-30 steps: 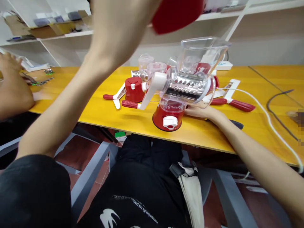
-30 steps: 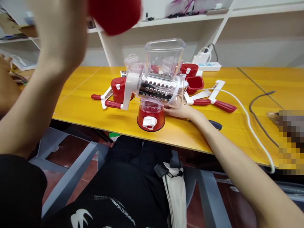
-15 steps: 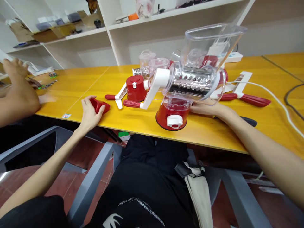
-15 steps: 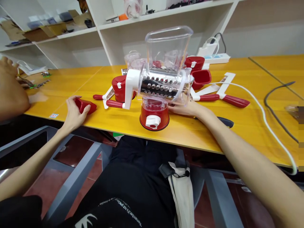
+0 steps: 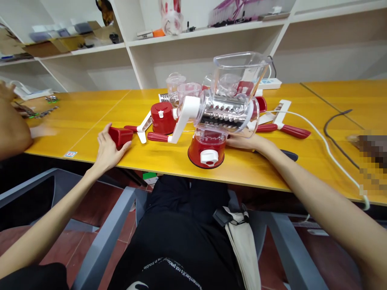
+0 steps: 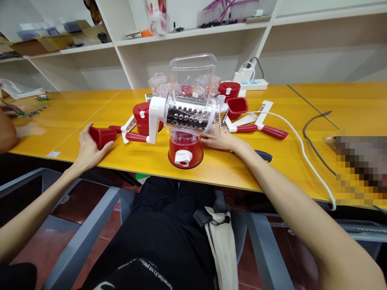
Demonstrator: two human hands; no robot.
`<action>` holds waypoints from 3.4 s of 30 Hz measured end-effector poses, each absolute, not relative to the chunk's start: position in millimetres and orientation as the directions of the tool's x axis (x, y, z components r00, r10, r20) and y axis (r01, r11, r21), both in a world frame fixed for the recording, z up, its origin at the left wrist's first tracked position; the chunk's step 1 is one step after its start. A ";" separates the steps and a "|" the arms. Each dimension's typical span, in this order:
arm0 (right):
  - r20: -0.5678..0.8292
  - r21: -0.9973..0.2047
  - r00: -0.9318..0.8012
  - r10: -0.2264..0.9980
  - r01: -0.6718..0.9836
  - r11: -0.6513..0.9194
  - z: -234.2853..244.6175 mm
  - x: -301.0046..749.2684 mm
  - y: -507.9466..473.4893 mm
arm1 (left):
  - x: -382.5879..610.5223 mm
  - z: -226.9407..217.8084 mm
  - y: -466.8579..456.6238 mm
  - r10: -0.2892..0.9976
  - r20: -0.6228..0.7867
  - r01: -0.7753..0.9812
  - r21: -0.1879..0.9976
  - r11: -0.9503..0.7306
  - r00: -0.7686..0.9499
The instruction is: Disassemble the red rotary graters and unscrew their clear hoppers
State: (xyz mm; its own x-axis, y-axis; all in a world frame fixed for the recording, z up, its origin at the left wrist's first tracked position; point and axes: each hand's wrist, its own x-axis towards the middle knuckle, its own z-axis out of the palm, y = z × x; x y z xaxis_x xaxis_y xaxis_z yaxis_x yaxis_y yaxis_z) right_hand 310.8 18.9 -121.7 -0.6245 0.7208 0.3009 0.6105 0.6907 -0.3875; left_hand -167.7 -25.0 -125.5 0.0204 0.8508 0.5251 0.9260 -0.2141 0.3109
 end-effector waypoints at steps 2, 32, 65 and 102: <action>0.279 -0.378 -0.639 0.717 0.613 0.694 -122.2 311.3 20.1 | -166.1 -122.5 -26.4 0.842 0.540 0.921 0.320 -0.223 0.016; 0.078 0.008 -0.332 0.940 0.943 0.332 -112.4 340.7 -67.3 | -7.8 -35.6 -48.4 0.776 0.403 0.603 0.488 -0.631 0.486; 0.698 -0.064 -0.202 0.687 0.938 0.340 -118.4 340.2 -80.6 | -24.7 -44.2 -42.2 0.760 0.133 0.256 0.893 -0.370 0.636; 0.587 -0.802 0.266 0.765 0.319 0.504 -88.0 237.1 -3.9 | 26.6 -76.3 -12.7 0.506 0.144 -0.260 0.951 0.167 0.850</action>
State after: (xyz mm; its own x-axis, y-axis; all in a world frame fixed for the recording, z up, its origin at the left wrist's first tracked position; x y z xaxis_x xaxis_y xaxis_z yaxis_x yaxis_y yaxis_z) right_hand 237.1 -3.9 -88.0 0.2658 0.7649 0.5868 0.3195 0.5044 -0.8022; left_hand 26.6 -12.7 -76.3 0.8504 0.5061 0.1439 -0.2603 0.1670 0.9510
